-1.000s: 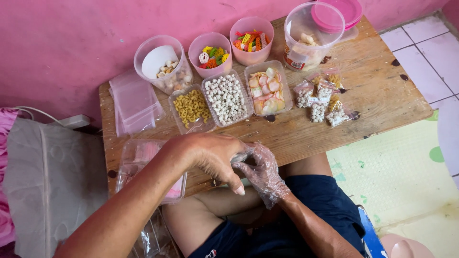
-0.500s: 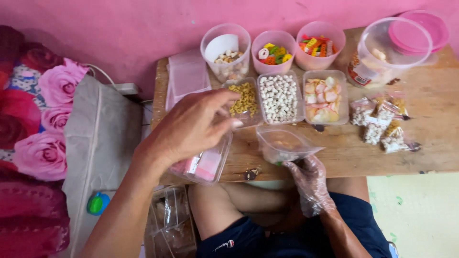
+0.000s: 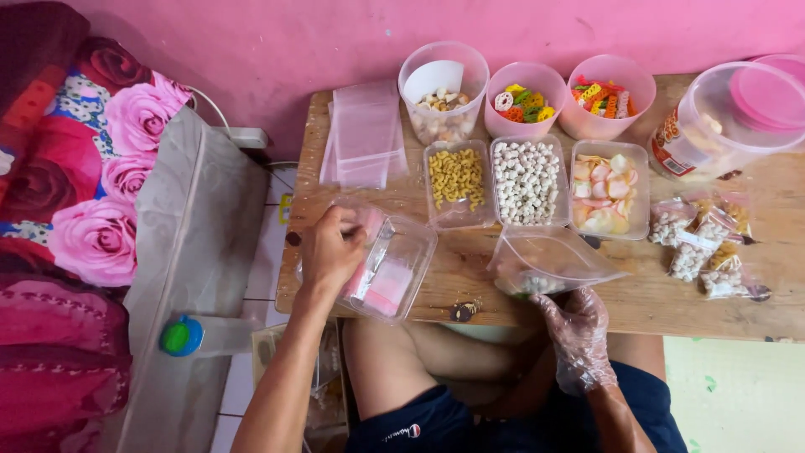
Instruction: A person is manually filling small plastic bags with different types of snacks from several containers on a low table.
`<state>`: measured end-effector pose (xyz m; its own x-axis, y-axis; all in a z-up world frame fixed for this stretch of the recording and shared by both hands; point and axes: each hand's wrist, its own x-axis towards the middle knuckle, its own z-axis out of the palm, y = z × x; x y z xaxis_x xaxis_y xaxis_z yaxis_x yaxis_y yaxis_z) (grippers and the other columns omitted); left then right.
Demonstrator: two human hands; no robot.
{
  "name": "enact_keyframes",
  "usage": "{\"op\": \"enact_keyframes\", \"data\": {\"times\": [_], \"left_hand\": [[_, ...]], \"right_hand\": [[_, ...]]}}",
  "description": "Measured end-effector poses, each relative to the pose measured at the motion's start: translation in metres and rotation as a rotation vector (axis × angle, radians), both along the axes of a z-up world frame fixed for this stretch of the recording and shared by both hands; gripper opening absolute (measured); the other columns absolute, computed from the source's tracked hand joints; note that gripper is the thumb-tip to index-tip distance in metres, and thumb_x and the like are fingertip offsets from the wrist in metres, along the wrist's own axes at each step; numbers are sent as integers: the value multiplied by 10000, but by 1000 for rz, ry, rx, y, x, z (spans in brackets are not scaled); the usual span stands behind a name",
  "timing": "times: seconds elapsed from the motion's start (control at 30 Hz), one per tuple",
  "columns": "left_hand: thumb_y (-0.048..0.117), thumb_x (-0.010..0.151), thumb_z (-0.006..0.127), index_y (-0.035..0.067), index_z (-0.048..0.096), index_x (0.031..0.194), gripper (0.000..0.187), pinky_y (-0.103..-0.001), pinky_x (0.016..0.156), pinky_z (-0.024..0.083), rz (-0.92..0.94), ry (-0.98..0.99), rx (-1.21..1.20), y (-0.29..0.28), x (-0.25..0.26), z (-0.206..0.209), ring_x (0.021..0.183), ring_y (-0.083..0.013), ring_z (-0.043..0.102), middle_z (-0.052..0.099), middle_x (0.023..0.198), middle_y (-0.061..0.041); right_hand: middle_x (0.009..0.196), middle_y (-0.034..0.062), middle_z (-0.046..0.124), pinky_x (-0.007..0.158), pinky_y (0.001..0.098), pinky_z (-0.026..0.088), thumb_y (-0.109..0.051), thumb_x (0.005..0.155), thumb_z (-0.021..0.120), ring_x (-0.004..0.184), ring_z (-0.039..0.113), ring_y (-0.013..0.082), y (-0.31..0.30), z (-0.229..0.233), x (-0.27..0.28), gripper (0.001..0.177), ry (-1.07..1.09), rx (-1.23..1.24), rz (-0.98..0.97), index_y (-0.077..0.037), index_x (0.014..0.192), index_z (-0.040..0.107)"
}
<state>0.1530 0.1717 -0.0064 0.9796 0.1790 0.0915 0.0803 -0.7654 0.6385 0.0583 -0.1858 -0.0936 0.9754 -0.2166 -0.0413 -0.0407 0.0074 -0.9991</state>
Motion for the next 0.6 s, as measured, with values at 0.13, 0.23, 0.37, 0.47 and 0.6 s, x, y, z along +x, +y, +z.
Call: {"op": "enact_keyframes", "data": {"times": [0.13,0.23,0.37,0.47,0.6], "left_hand": [[92,810,701,67,685,1109,300,-334,745,602,47,41,41,-1,1,-4,807,-235,780,808,997,-70],[78,809,693,56,692,1090,281,-330,705,597,55,-94,73,7,4,-17,758,-234,763,801,966,-74],[-5,746,773,18,688,1122,386,-262,645,614,45,-303,-98,17,5,-20,700,-155,739,777,853,-72],[-47,795,674,2,672,1124,333,-269,690,573,42,-495,-222,14,-3,-2,815,-158,680,727,962,-85],[-131,868,599,-7,609,1226,379,-206,754,526,-16,-550,-537,11,-28,14,847,-117,620,649,991,-70]], "right_hand": [[1080,133,751,858,277,580,76,871,716,934,706,184,0,0,0,293,-32,64,2,47,1155,655],[1110,142,744,883,287,576,93,864,706,965,704,193,6,15,-1,316,-4,80,-1,53,1171,640],[1184,126,699,998,320,574,66,821,744,1071,684,201,2,12,-2,440,-128,111,85,23,1230,588],[1406,152,585,1079,355,487,171,811,638,1250,588,239,4,15,-8,647,-172,283,26,-16,1410,481],[1365,156,505,1070,347,469,-30,978,535,1112,540,199,13,25,-37,383,-320,91,-283,13,1349,453]]}}
